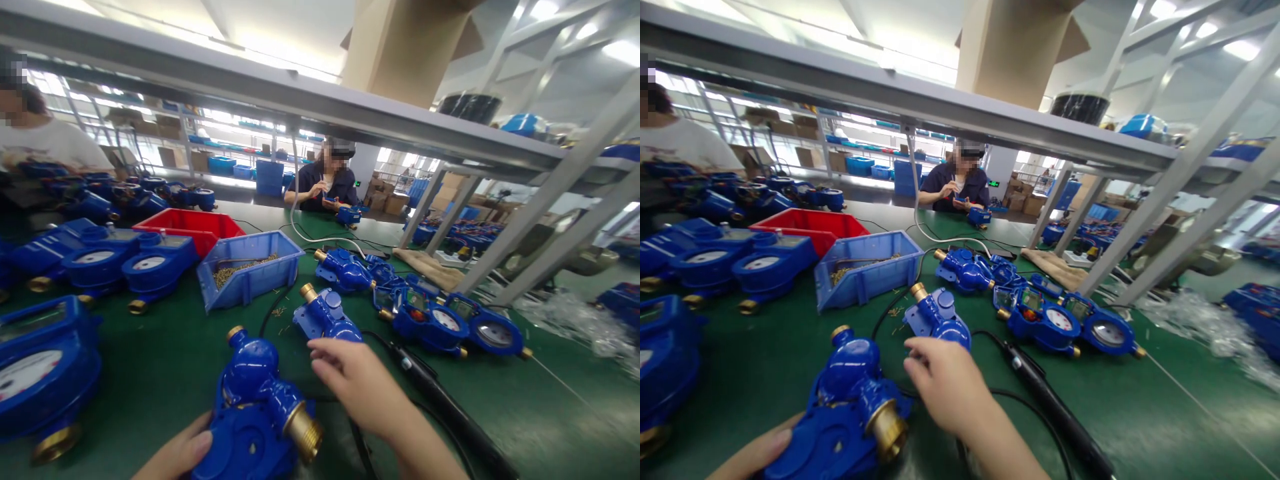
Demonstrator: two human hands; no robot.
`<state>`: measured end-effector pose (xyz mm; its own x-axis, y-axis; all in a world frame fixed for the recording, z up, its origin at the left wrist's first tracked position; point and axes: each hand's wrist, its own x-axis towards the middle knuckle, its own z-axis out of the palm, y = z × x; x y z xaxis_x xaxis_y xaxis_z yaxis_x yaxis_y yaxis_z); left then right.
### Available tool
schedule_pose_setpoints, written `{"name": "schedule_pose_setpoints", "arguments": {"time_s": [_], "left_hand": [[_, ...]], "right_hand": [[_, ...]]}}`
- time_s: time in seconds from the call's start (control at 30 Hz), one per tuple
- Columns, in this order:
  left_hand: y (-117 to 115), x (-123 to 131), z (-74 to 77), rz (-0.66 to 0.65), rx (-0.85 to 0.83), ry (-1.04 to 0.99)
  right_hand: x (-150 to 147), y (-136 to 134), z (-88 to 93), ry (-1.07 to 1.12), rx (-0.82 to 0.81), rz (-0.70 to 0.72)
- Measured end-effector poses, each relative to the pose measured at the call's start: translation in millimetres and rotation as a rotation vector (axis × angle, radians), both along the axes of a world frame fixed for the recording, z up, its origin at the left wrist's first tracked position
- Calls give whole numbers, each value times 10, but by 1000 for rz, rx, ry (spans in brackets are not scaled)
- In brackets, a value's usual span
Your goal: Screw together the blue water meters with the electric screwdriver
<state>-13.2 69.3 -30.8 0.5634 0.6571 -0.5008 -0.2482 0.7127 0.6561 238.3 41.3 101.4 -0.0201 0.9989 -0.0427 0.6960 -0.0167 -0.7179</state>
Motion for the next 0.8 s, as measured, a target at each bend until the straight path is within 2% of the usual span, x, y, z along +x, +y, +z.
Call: {"name": "schedule_pose_setpoints", "arguments": {"time_s": [0.1,0.17,0.23,0.3,0.4,0.5,0.6,0.8], "left_hand": [[-8,55,84,-13,-6,-39],[-9,70,144,-45,9,-56],[-9,72,209,-77,34,-40],[-14,66,270,-96,51,-18],[-34,55,338,-103,60,-13],[-72,54,397,-107,70,-10],[-104,63,461,-117,88,-10],[-84,82,542,-129,141,-14]], "right_hand": [[392,-178,257,49,196,-276],[672,-267,272,-182,172,-453],[904,-343,145,-490,29,-549],[1062,-418,-84,-649,-86,-582],[1184,-535,-471,-764,-214,-608],[1237,-644,-733,-804,-281,-619],[1263,-755,-814,-810,-283,-621],[1359,-1153,-814,-771,-339,-690]]}}
